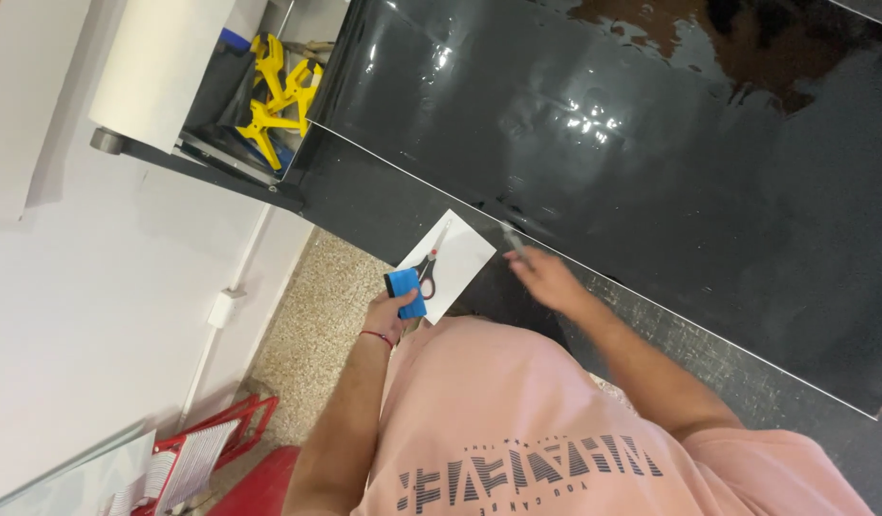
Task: The person scrapes a black glossy surface with a metal scraper to remove a sticker. They use their left hand to peel away the loosened sticker material while continuing to scrape the surface. The sticker is eventually removed, revealing text underneath.
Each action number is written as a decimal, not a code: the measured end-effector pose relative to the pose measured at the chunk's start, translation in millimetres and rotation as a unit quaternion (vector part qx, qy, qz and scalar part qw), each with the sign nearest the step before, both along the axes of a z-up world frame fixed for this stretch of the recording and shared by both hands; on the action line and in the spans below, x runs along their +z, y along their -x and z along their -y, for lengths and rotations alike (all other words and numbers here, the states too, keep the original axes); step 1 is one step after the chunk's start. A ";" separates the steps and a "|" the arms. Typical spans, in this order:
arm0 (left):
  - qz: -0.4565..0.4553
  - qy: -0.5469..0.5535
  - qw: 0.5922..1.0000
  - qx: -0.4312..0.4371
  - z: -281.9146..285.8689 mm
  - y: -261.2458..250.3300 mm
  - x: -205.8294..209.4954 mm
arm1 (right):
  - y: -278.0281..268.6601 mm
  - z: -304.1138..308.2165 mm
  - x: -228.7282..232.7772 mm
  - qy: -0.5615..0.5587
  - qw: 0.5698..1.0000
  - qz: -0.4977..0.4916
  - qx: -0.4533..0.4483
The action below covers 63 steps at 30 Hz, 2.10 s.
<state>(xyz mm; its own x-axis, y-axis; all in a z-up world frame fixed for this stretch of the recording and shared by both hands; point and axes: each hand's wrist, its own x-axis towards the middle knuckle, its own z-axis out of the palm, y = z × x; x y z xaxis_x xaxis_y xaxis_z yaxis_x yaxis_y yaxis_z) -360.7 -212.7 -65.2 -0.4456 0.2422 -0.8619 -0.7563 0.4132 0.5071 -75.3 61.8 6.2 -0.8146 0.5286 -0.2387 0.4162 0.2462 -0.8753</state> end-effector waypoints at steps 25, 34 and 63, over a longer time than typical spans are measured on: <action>-0.311 -0.220 0.918 0.112 -194.3 356.7 86.5 | -52.9 1.9 -41.4 -0.260 0.884 0.311 -0.234; -0.136 -0.118 0.982 0.062 -248.7 448.3 70.0 | -81.6 61.4 -49.6 -0.203 0.878 0.341 -0.266; -0.554 0.139 0.539 -0.619 -157.5 72.9 74.8 | -210.0 134.4 -51.8 -0.288 0.881 0.270 -0.258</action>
